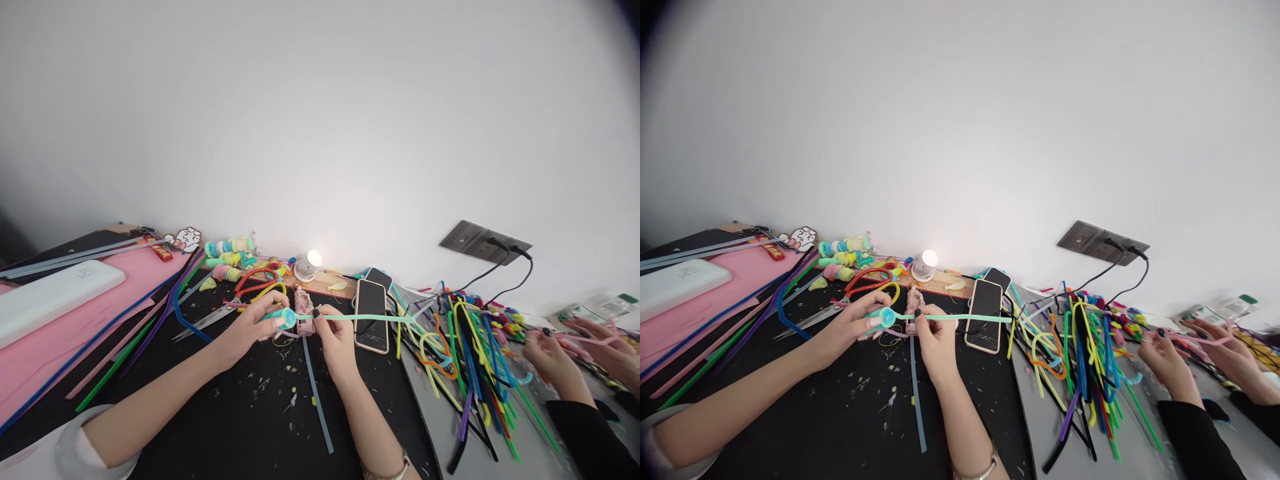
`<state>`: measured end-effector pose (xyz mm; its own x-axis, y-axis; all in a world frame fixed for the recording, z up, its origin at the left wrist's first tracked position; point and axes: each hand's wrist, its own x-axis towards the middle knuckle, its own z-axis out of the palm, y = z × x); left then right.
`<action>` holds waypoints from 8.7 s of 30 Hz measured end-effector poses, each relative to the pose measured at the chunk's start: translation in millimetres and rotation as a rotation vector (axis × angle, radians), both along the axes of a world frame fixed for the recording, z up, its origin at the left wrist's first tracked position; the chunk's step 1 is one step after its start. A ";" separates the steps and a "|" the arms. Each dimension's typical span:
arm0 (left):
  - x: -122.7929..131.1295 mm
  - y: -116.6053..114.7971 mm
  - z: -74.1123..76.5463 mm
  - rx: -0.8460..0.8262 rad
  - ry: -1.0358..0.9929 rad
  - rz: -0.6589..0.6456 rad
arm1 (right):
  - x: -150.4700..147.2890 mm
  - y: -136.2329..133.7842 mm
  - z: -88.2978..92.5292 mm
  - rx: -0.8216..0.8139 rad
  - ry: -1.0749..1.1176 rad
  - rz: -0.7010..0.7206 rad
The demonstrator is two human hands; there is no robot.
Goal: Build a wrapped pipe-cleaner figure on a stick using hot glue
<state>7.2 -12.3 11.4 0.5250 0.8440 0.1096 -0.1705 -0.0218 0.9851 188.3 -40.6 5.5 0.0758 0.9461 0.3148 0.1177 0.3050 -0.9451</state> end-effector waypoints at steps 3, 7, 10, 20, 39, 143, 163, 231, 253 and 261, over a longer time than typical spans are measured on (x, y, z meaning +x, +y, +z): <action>0.4 2.2 -1.6 -0.203 -0.197 0.000 | 0.3 -1.8 4.3 0.039 0.013 -0.038; 0.4 3.7 -2.5 -0.428 -0.402 -0.006 | 0.0 -4.9 8.7 0.064 -0.130 -0.006; 0.5 4.3 0.5 -0.526 -0.444 -0.010 | 0.3 -6.5 10.7 0.065 -0.217 0.020; -3.3 8.7 6.1 -0.727 -0.546 -0.038 | 8.1 -3.0 8.0 0.102 -0.355 0.014; -10.0 14.8 10.7 -0.710 -0.734 0.163 | 26.3 3.7 5.4 -0.042 -0.999 -0.134; -9.1 11.5 6.5 -0.737 -0.722 -0.029 | 10.1 -1.4 6.7 0.061 -0.341 0.074; -5.9 9.7 6.2 -0.656 -0.660 0.044 | 9.5 -2.0 3.9 0.102 -0.270 0.108; 5.1 5.6 -4.6 -0.287 -0.258 0.158 | 6.1 -6.7 1.9 0.302 -0.767 -0.068; 3.9 6.0 -11.6 0.031 0.045 0.379 | 3.4 -11.2 6.9 0.339 -0.711 0.006; 4.5 5.0 -10.3 0.125 0.157 0.415 | 1.3 -12.0 9.1 0.337 -0.692 0.038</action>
<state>11.6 -7.3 1.0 0.1635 0.9717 0.1704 0.0292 -0.1774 0.9837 189.6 -52.6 14.6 -0.2738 0.7888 0.5503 0.6317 0.5789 -0.5155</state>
